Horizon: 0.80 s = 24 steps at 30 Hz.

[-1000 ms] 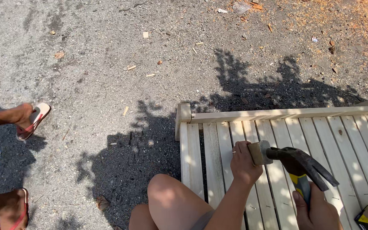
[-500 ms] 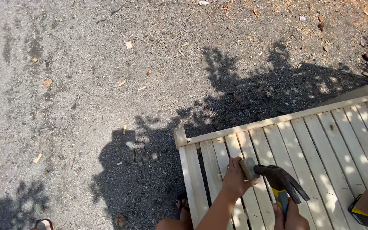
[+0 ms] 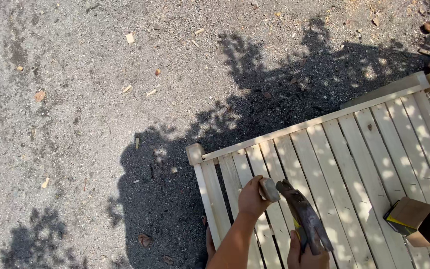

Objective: The person hammers nails into a wooden slatted frame outdoors, using a claw hammer and holding a concrete block against the work. They move around the structure, repositioning to drive nails at different slats and checking the surface with their hand.

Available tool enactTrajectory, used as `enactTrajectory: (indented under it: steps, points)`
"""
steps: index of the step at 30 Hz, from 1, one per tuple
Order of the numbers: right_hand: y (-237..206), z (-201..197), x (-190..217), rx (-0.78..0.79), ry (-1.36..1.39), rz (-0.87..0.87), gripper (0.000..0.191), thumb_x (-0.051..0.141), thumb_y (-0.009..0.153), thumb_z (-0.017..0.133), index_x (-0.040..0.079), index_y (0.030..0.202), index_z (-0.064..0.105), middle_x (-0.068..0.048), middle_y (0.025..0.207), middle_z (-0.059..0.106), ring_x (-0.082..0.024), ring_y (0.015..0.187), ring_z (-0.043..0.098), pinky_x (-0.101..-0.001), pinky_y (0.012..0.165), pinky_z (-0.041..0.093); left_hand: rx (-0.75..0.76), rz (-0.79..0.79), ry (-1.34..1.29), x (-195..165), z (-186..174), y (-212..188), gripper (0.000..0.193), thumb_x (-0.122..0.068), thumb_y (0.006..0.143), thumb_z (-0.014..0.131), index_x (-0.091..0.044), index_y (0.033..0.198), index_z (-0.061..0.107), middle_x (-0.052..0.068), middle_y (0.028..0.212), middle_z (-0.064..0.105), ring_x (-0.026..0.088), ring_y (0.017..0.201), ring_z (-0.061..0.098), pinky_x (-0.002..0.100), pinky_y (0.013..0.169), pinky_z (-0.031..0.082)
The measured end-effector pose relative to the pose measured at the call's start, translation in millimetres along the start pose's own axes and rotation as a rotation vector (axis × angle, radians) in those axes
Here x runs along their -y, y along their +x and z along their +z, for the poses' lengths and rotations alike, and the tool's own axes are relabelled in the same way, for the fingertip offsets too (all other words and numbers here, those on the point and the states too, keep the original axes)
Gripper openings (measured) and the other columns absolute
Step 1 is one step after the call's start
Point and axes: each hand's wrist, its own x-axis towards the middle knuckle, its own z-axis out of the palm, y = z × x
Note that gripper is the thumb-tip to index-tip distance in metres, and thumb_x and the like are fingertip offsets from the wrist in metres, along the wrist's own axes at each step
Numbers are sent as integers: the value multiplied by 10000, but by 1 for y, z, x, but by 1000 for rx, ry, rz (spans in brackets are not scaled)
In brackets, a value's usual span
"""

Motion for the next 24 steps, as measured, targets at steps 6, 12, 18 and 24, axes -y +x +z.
enactTrajectory:
  steps: [6, 12, 18, 24]
  points:
    - [8, 1, 12, 248, -141, 369, 515, 364, 916, 727, 13, 1284, 644, -225, 671, 721, -336, 632, 782, -448, 621, 615, -45, 12, 47, -1, 4, -1, 804, -221, 601, 943, -172, 1315, 578, 91, 1305, 646, 344, 1138, 663, 446, 895, 578]
    - [-9, 18, 2, 403, -278, 423, 380, 333, 982, 664, 9, 1181, 664, -206, 713, 725, -398, 696, 731, -493, 672, 581, -44, 43, 34, 6, 7, -5, 821, -204, 587, 951, -170, 1315, 571, 77, 1310, 651, 365, 1149, 651, 458, 886, 574]
    - [-53, 19, -8, -71, 74, 305, 393, 275, 973, 627, -28, 1221, 650, -206, 942, 729, -273, 825, 753, -405, 747, 572, 83, -24, 73, 13, 1, -3, 830, -161, 607, 899, -179, 1349, 529, 64, 1354, 617, 362, 1143, 649, 465, 848, 582]
    - [-119, 81, -21, -25, 319, 857, 440, 315, 976, 632, -4, 1278, 631, -201, 860, 726, -297, 747, 744, -406, 713, 576, 300, 72, 109, 24, -20, 2, 971, -213, 619, 937, -144, 1440, 423, 101, 1456, 488, 382, 1244, 569, 479, 945, 543]
